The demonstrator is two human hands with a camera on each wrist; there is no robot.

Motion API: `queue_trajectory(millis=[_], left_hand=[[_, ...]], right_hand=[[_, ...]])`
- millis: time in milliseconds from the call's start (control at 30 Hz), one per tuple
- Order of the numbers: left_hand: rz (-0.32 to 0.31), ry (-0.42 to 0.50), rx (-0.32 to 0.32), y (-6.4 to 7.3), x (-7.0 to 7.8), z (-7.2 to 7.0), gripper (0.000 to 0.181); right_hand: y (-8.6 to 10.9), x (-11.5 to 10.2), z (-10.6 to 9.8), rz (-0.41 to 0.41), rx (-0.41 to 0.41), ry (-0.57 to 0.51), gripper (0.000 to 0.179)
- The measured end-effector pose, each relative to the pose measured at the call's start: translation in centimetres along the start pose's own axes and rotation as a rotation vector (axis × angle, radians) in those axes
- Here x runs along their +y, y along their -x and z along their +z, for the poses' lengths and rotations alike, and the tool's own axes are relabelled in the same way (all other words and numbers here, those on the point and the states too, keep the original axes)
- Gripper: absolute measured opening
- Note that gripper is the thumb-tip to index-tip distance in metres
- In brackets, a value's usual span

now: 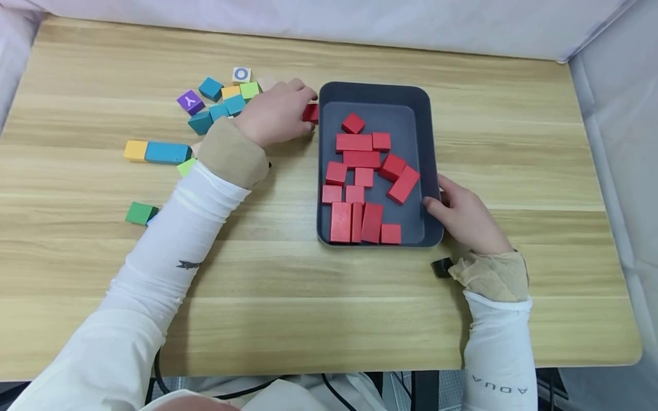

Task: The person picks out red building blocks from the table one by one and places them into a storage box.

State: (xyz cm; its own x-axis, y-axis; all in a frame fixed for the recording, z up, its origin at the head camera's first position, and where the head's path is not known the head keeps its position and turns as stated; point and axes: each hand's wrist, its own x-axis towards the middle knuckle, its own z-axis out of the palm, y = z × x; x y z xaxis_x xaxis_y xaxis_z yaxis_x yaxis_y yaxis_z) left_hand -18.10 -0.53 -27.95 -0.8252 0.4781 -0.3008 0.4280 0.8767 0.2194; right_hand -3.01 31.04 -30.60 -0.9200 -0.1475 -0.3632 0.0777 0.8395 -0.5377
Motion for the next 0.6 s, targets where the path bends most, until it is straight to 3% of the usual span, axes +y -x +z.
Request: queue_trajectory(millis=[400,600], left_hand=[[0.025,-0.024,0.041,-0.53,-0.07,0.67,0.044],[-0.012,0.027,0.085,-0.08,-0.27,0.10,0.038]], right_hand=[[0.19,-0.36,-0.13,0.010,0.001,-0.013,0.049],[0.24,-0.33,0.15,0.012,-0.004,-0.024,0.050]])
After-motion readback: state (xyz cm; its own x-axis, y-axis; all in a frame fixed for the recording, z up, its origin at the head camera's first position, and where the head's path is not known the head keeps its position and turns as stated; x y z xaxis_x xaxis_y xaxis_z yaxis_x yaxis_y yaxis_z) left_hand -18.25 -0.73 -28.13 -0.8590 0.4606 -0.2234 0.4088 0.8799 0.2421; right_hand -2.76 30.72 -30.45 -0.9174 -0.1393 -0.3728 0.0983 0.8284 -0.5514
